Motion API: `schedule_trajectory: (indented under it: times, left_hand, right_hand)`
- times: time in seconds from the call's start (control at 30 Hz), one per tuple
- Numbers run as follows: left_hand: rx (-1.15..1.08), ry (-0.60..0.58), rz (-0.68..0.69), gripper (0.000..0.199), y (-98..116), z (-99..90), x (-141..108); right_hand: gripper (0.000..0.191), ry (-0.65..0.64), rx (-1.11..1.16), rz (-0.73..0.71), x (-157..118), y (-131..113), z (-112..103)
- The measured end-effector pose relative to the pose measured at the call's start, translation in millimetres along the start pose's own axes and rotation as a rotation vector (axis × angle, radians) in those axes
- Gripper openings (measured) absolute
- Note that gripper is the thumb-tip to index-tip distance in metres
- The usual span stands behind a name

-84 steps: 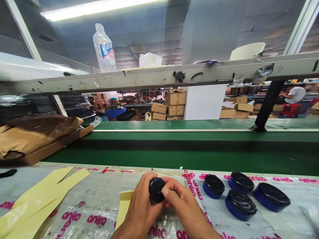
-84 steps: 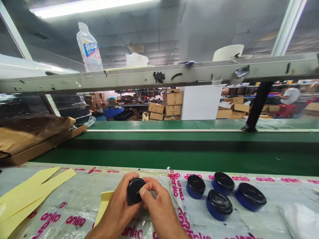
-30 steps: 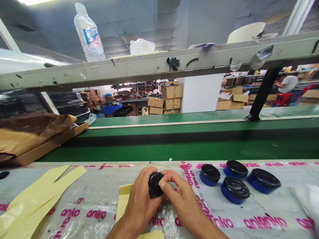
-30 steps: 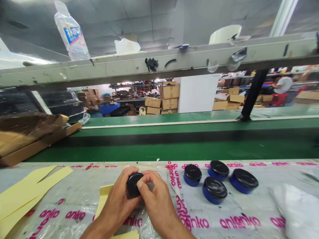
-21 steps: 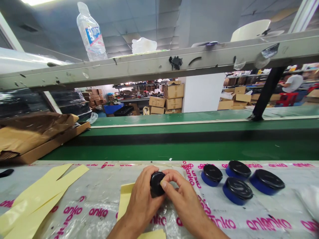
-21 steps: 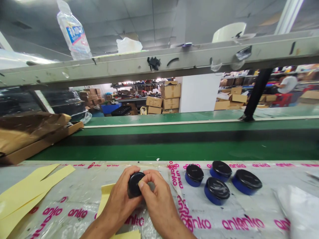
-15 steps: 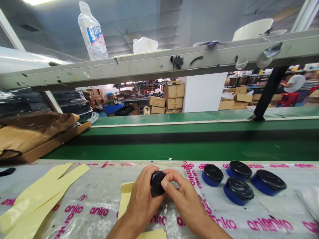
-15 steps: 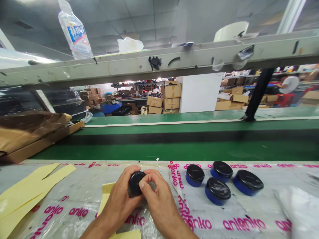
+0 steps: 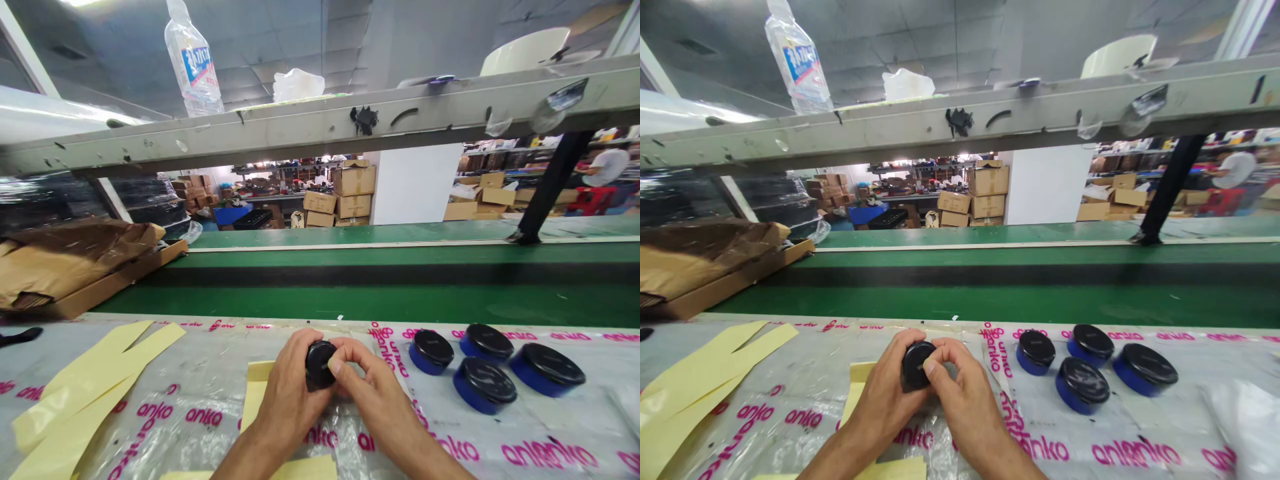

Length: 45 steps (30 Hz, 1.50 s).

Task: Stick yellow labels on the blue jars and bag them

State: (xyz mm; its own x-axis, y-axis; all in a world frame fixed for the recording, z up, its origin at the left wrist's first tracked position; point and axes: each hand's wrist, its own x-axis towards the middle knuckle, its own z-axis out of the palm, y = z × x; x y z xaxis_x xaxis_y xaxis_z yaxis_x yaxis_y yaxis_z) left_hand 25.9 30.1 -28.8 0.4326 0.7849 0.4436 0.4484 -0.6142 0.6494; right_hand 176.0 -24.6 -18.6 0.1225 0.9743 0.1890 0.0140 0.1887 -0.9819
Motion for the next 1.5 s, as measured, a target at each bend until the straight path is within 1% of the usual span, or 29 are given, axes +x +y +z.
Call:
schedule_trajectory:
  times: [0.4,0.6,0.97,1.2,1.5]
  left_hand:
    - [0.009,-0.023,0.021,0.041,-1,1.7,0]
    - [0.019,-0.028,0.018,0.042,-2,1.4,-1]
    - [0.031,-0.014,0.022,0.045,-2,3.1,-1]
    - [0.052,0.002,0.04,0.052,-5,4.2,-2]
    - [0.073,0.024,0.041,0.048,-3,5.4,-1]
  right_hand:
    - [0.022,0.009,-0.026,-0.037,-1,6,1]
    - [0.022,0.036,-0.033,-0.039,-1,8,3]
    - [0.019,0.065,-0.052,-0.07,-2,14,4]
    - [0.016,0.092,-0.042,-0.061,-1,17,6]
    - [0.014,0.149,-0.068,-0.073,-1,18,8]
